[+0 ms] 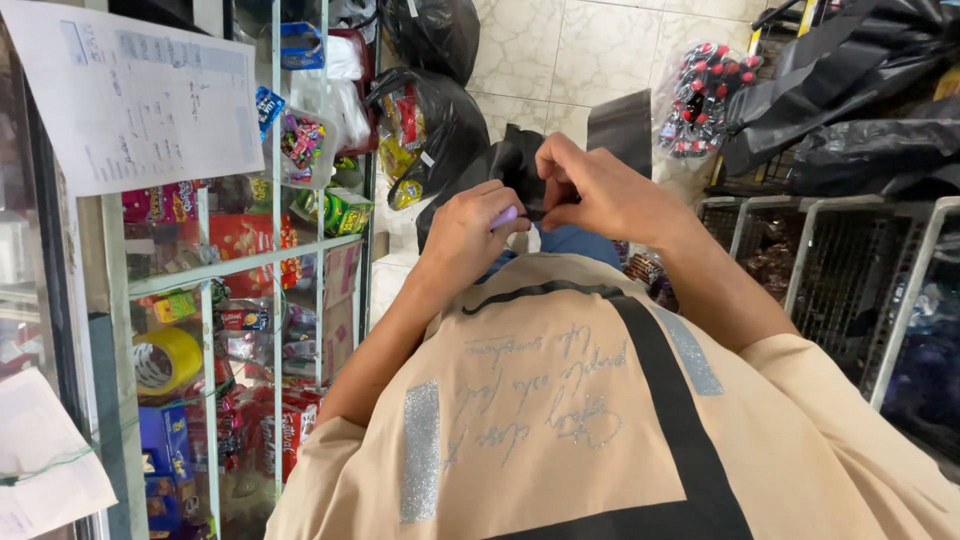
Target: Bagging various small grocery items into a black plastic bag and checking receipts in a small store
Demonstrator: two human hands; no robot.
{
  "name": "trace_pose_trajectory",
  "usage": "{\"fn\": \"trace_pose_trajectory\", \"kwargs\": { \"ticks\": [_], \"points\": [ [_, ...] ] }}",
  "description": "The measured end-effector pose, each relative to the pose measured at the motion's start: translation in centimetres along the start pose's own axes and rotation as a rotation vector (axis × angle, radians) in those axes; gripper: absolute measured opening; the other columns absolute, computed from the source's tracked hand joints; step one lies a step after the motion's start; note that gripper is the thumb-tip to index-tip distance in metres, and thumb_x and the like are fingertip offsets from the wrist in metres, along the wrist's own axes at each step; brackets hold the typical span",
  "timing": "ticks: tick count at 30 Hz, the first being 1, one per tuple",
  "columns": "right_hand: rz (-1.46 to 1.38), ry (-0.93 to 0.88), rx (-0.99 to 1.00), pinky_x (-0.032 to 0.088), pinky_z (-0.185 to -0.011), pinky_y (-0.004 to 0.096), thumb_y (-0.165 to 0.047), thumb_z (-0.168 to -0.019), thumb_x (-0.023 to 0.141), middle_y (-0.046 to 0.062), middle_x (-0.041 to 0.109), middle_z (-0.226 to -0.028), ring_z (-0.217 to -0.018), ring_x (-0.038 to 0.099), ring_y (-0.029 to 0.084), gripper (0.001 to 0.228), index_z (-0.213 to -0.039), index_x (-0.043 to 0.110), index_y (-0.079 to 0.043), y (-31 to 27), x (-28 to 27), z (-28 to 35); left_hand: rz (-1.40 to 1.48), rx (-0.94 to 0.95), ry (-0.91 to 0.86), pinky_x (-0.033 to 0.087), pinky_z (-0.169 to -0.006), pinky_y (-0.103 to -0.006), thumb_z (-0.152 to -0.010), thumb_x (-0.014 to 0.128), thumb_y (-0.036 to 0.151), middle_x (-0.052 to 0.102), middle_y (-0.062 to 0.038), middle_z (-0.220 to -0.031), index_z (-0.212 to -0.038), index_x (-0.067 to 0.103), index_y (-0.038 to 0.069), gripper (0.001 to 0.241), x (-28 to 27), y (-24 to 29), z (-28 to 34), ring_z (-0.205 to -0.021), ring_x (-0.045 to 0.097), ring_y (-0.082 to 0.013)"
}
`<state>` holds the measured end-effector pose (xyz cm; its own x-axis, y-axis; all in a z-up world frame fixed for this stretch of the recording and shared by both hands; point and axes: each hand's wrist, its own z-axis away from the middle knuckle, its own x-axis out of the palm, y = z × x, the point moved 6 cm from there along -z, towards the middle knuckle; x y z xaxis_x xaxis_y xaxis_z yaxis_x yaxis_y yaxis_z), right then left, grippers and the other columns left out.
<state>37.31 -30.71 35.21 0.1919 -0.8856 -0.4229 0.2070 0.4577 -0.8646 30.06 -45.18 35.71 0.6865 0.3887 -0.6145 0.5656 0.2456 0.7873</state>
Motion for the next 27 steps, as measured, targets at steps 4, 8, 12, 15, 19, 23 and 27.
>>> {"fn": "trace_pose_trajectory", "kwargs": {
  "ticks": [4,8,12,15,19,23,27],
  "points": [
    [0.0,0.085,-0.042,0.054,-0.073,0.045,-0.016,-0.081,0.087,0.004,0.077,-0.081,-0.078,0.073,0.029,0.054,-0.114,0.044,-0.014,0.3,-1.4,0.3,0.092,0.036,0.018,0.055,-0.064,-0.0351,-0.1,0.065,0.015,0.055,-0.002,-0.074,-0.088,0.061,0.013,0.013,-0.6,-0.2,-0.3,-0.073,0.067,-0.0315],
    [-0.232,0.64,-0.309,0.055,-0.109,0.045,-0.008,-0.091,0.077,0.011,0.056,-0.113,-0.107,0.063,0.025,0.031,-0.108,0.051,-0.007,5.3,-8.6,1.5,0.344,0.02,-0.013,0.041,-0.074,-0.0295,-0.099,0.068,0.007,0.059,-0.003,-0.085,-0.093,0.059,0.007,0.011,-2.8,-1.0,-0.3,-0.077,0.053,-0.0159],
    [-0.448,0.314,-0.222,0.039,-0.131,0.047,-0.053,-0.082,0.068,0.01,0.059,-0.142,-0.141,0.055,0.028,0.063,-0.127,0.054,-0.012,4.5,-7.6,0.5,0.495,-0.112,0.002,0.037,-0.071,-0.0232,-0.1,0.068,0.012,0.054,0.004,-0.082,-0.095,0.061,0.011,0.009,-4.7,-2.6,0.2,-0.074,0.043,-0.0066],
    [-0.44,0.1,-0.223,0.021,-0.121,0.06,-0.029,-0.06,0.096,0.022,0.044,-0.155,-0.148,0.035,0.037,0.113,-0.155,0.04,-0.003,7.9,-2.2,-5.1,0.634,-0.084,0.039,0.044,-0.056,-0.0193,-0.095,0.073,0.007,0.049,0.003,-0.062,-0.093,0.069,0.009,0.005,-4.6,-4.7,0.3,-0.057,0.052,-0.0041],
    [-0.548,0.197,-0.393,0.026,-0.124,0.038,-0.017,-0.068,0.098,-0.003,0.053,-0.146,-0.14,0.043,0.008,0.097,-0.15,0.048,-0.014,3.8,-1.1,-9.9,0.746,-0.153,-0.012,0.039,-0.049,-0.0132,-0.097,0.071,0.008,0.044,0.005,-0.05,-0.095,0.068,0.006,0.003,-5.0,-5.1,0.8,-0.048,0.05,-0.0011],
    [-0.695,0.061,-0.593,0.027,-0.126,0.045,-0.009,-0.076,0.092,0.01,0.053,-0.151,-0.143,0.044,0.021,0.092,-0.154,0.044,-0.008,0.4,-1.0,-12.0,0.838,-0.204,0.006,0.041,-0.044,-0.0162,-0.095,0.072,0.007,0.047,0.0,-0.052,-0.094,0.067,0.003,0.007,-4.9,-7.2,2.1,-0.042,0.05,-0.0053],
    [-0.666,-0.088,-0.406,0.05,-0.104,0.035,-0.007,-0.078,0.091,-0.003,0.069,-0.105,-0.102,0.061,0.01,0.047,-0.12,0.068,-0.007,-1.0,-0.5,-13.4,0.871,-0.197,0.047,0.041,-0.041,-0.0175,-0.094,0.073,0.005,0.048,0.0,-0.056,-0.093,0.067,0.001,0.007,-5.0,-8.4,3.4,-0.042,0.05,-0.0052]
  ]
}}
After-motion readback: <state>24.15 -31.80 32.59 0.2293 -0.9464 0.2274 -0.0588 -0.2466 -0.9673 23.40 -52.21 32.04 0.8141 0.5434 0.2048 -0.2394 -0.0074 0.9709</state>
